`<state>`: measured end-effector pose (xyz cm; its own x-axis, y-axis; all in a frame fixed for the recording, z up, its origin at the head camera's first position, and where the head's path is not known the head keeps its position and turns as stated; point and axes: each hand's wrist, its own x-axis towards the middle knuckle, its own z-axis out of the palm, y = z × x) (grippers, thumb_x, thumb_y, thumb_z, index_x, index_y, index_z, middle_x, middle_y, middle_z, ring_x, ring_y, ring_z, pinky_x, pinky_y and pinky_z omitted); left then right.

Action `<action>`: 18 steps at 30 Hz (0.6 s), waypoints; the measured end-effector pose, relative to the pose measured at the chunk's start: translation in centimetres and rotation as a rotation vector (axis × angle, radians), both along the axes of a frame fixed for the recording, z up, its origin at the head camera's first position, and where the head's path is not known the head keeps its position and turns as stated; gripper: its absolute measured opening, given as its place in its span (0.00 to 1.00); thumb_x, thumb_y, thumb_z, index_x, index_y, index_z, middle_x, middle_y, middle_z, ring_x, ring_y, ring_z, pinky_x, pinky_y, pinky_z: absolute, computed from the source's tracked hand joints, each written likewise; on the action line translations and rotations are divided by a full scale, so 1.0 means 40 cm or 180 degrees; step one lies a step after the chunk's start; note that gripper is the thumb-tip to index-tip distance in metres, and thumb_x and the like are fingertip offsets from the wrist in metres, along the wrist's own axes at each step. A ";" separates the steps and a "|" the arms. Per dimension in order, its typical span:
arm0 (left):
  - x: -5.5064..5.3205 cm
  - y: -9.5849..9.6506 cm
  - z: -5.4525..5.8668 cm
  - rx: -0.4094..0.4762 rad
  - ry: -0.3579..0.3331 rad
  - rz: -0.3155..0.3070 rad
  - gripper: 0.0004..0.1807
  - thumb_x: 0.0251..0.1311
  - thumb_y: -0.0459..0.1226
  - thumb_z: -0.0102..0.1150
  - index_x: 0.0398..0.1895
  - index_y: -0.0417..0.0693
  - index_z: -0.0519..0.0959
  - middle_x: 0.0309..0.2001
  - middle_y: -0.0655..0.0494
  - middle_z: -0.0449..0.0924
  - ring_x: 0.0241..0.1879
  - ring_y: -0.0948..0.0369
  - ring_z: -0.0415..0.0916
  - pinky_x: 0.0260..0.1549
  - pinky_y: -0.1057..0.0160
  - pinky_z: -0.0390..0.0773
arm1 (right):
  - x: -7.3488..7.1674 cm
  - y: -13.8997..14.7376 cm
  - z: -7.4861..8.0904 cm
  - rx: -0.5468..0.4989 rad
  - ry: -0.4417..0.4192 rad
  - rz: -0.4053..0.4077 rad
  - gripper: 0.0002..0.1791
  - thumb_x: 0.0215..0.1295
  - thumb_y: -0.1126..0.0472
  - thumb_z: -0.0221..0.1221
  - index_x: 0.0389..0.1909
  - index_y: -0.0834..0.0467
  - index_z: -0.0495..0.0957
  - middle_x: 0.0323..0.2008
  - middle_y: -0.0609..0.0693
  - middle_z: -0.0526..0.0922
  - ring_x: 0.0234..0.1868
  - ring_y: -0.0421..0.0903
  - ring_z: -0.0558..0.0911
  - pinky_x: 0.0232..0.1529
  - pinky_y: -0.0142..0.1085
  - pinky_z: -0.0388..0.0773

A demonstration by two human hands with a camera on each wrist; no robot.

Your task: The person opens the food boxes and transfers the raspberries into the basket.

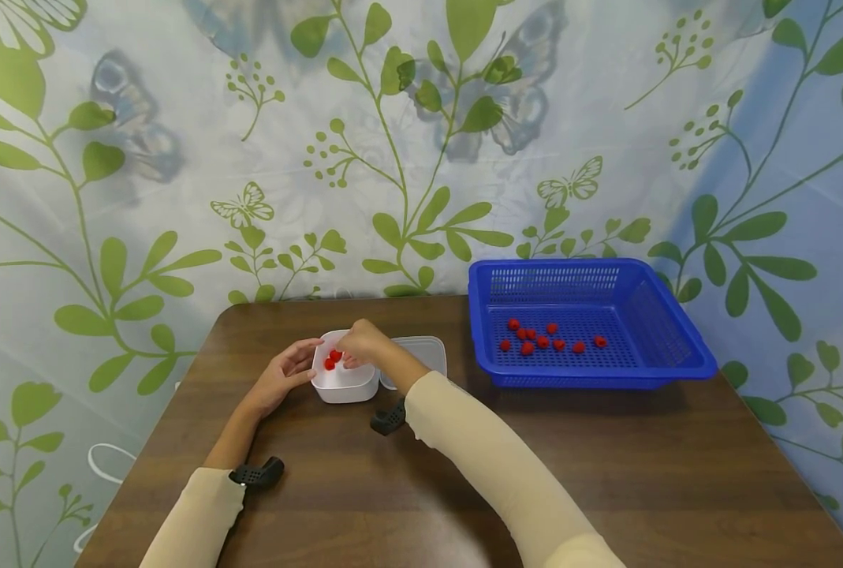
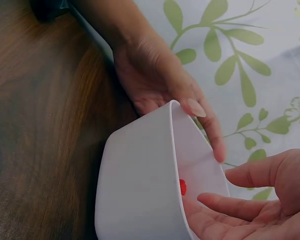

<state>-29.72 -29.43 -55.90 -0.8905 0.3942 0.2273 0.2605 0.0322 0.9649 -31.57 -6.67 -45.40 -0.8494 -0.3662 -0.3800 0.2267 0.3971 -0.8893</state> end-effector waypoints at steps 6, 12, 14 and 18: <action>0.000 -0.003 -0.001 -0.0031 0.0025 0.0022 0.30 0.65 0.26 0.62 0.70 0.40 0.68 0.69 0.39 0.68 0.69 0.49 0.66 0.63 0.67 0.71 | -0.014 -0.018 -0.011 -0.0068 -0.0174 -0.0085 0.18 0.71 0.68 0.55 0.55 0.78 0.75 0.49 0.74 0.81 0.43 0.61 0.84 0.54 0.47 0.82; 0.002 -0.003 0.001 -0.0057 0.0042 0.0019 0.30 0.66 0.28 0.63 0.70 0.41 0.68 0.69 0.41 0.68 0.70 0.48 0.65 0.64 0.66 0.69 | -0.023 -0.029 -0.021 0.0020 -0.0155 -0.0071 0.17 0.72 0.67 0.56 0.54 0.76 0.76 0.49 0.73 0.82 0.49 0.63 0.84 0.54 0.47 0.82; 0.002 -0.003 0.001 -0.0055 0.0045 0.0024 0.30 0.66 0.28 0.63 0.70 0.41 0.68 0.69 0.41 0.68 0.70 0.49 0.65 0.65 0.66 0.68 | -0.024 -0.033 -0.023 0.0032 -0.0143 -0.0087 0.17 0.72 0.67 0.57 0.54 0.76 0.76 0.49 0.72 0.82 0.48 0.63 0.85 0.54 0.47 0.82; 0.000 -0.002 -0.001 -0.0066 0.0060 0.0035 0.30 0.66 0.26 0.62 0.71 0.41 0.68 0.70 0.42 0.68 0.70 0.49 0.65 0.66 0.65 0.67 | -0.025 -0.041 -0.030 0.0057 -0.0130 -0.0136 0.16 0.70 0.68 0.58 0.52 0.75 0.76 0.48 0.71 0.82 0.42 0.60 0.85 0.53 0.47 0.82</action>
